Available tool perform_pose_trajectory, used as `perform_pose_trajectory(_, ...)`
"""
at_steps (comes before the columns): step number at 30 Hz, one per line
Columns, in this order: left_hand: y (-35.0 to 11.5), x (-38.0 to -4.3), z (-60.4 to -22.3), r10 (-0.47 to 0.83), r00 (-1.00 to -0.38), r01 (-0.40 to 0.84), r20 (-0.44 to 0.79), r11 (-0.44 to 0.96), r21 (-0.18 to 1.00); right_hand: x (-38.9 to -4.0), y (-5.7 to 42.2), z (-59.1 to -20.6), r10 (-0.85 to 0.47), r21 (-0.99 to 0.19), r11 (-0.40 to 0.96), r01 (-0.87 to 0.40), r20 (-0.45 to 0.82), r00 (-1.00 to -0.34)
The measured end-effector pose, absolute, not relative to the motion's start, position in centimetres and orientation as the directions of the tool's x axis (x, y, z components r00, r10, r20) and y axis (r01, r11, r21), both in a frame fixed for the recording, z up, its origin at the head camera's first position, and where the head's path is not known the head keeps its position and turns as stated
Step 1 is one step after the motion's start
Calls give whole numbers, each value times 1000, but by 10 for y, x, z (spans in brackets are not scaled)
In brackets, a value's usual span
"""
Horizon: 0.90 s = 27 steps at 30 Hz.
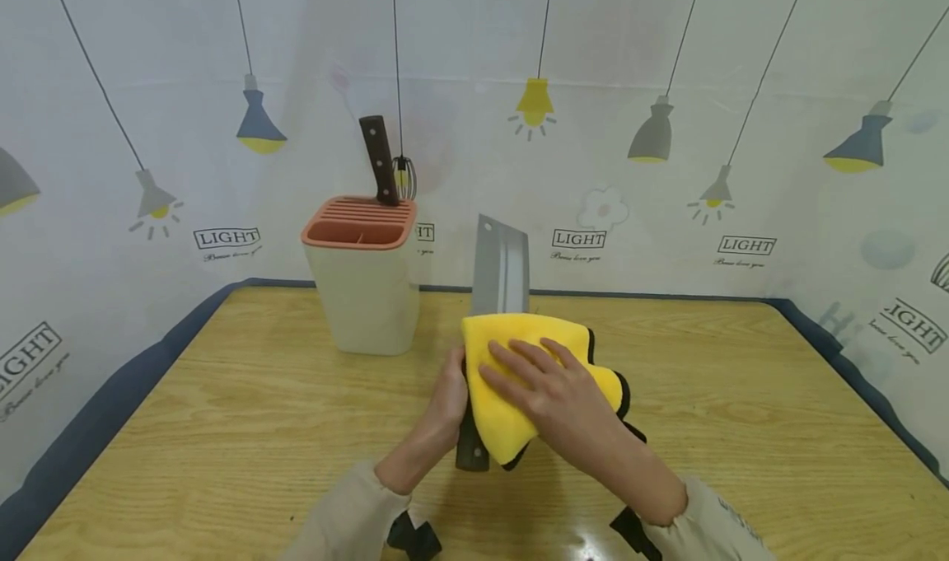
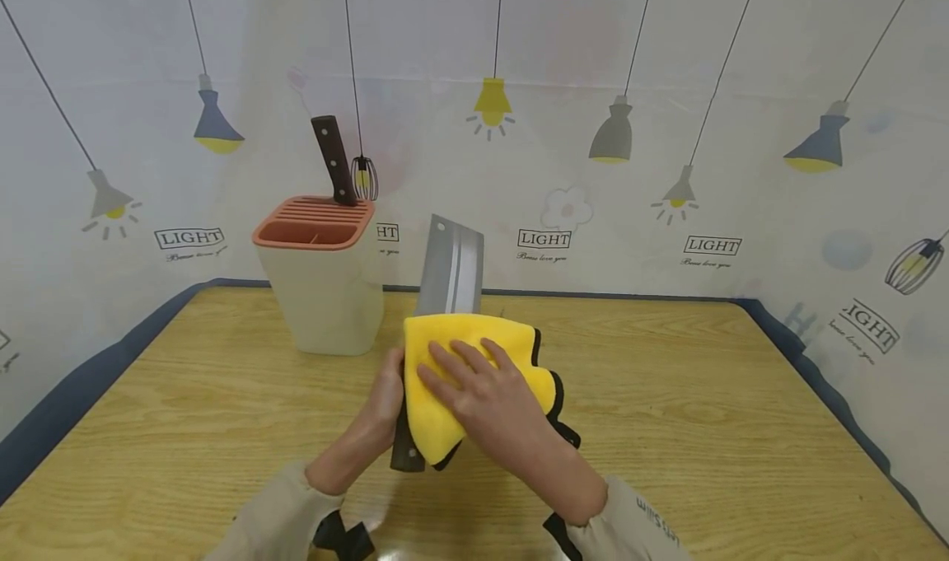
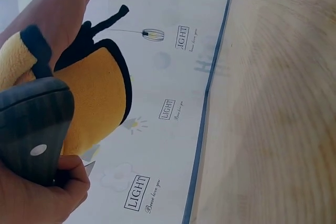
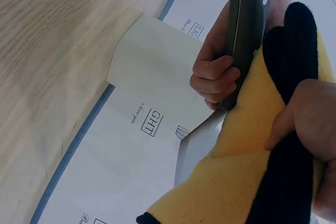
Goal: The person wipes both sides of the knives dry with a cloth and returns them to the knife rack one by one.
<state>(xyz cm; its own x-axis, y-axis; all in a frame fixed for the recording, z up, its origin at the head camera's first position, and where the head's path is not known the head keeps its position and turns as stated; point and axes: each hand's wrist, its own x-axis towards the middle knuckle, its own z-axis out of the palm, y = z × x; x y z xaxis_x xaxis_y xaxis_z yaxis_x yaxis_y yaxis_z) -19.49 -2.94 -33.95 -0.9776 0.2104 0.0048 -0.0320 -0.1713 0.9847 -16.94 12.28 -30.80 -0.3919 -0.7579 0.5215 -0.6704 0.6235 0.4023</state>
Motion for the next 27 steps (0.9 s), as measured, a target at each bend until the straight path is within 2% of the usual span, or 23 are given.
perform_pose_trajectory(8,-31,-194,-337,155,-988,-8,17,-164,986,-161,119,-306,-788,422,591,-688,485,-379)
perform_pose_trajectory(15,-31,-196,-333,68,-997,-52,-38,-220,974,-153,117,-311,-797,405,564,-720,497,-344)
perform_pose_trajectory(21,-35,-197,-330,98,-990,-123,-100,-267,956,-145,117,-316,-816,406,526,-748,489,-309)
perform_pose_trajectory(27,-37,-197,-329,126,-990,-97,-58,-334,938,-138,121,-320,-829,377,490,-786,479,-287)
